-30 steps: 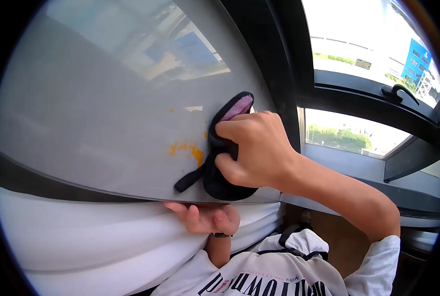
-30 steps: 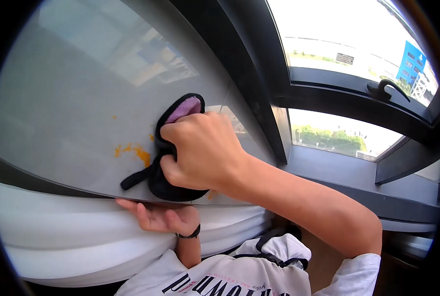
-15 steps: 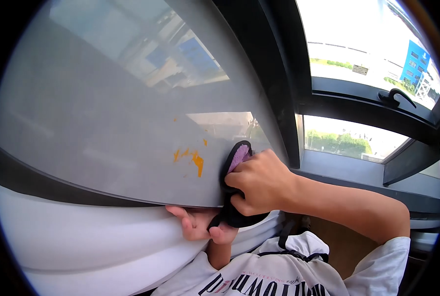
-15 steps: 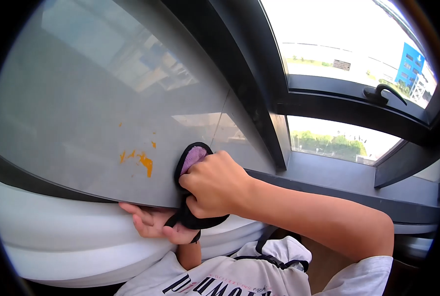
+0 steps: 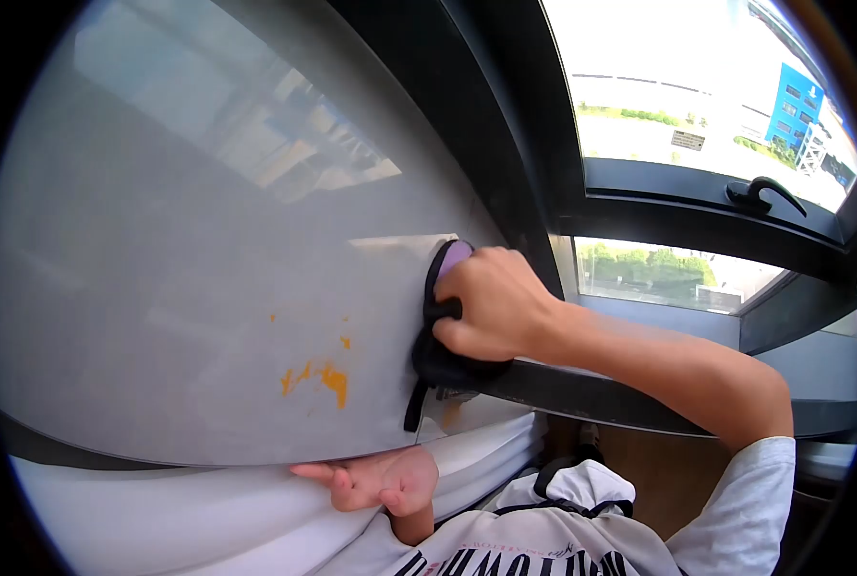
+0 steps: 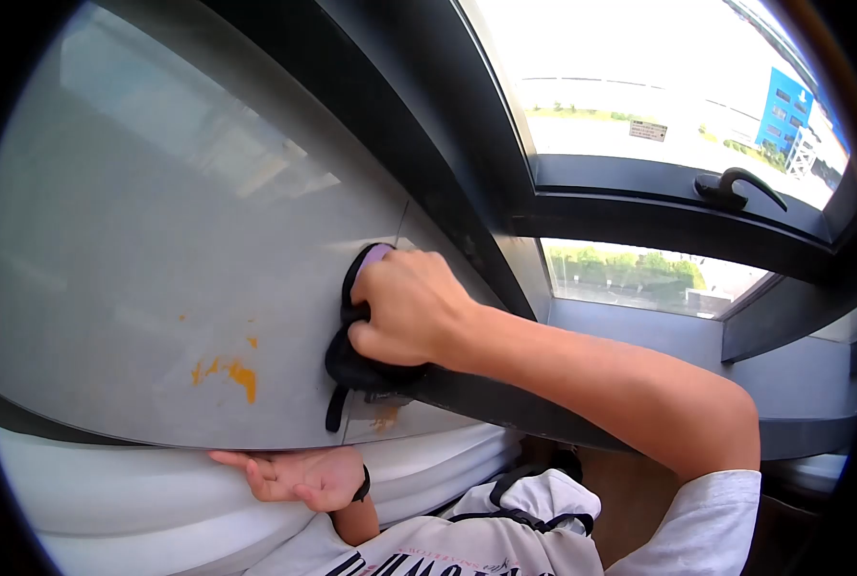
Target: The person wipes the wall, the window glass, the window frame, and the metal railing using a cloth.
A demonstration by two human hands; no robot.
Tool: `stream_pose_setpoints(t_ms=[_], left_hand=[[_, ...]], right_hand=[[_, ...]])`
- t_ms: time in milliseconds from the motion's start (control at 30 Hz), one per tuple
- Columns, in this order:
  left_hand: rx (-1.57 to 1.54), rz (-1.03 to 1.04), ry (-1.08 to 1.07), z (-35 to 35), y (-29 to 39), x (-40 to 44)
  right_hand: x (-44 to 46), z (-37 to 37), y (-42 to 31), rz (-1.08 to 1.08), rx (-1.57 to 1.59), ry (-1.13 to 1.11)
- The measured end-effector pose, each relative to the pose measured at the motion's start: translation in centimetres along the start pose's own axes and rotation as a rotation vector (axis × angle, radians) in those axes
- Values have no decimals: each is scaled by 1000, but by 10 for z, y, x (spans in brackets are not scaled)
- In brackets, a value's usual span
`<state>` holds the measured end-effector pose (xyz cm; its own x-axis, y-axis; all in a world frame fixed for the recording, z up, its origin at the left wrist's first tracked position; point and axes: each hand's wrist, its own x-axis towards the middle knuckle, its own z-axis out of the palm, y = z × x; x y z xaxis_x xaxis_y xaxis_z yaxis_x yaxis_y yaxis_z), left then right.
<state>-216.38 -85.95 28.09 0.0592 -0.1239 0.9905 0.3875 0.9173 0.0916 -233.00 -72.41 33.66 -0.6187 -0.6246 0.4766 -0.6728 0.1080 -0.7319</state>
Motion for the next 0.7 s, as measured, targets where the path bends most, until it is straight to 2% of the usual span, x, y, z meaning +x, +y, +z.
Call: stream_pose_setpoints(t_ms=[33, 100, 167, 233, 300, 367, 433, 500, 600, 633, 700], left_hand=[[49, -6, 6, -1, 1, -1], [92, -5, 6, -4, 1, 1], [134, 3, -3, -5, 2, 1], [134, 13, 1, -3, 0, 1], [93, 73, 21, -1, -3, 3], [82, 89, 23, -1, -6, 4], [72, 100, 34, 0, -4, 4], [217, 105, -26, -3, 3, 7], [156, 129, -65, -8, -3, 3], [148, 137, -61, -10, -5, 3], [38, 172, -95, -6, -12, 5]], right_hand=[[11, -10, 12, 123, -50, -3], [1, 0, 10, 49, -61, 18], [-10, 9, -4, -124, -32, -69], [11, -6, -3, -245, -16, 12], [50, -30, 2, -83, 84, 195], [65, -37, 14, -120, 111, 204], [45, -25, 29, -107, 45, 144], [31, -22, 38, 42, 79, 12], [54, -37, 11, 8, 221, 107], [66, -44, -8, -132, 250, 168], [75, -51, -26, -129, 320, 166]])
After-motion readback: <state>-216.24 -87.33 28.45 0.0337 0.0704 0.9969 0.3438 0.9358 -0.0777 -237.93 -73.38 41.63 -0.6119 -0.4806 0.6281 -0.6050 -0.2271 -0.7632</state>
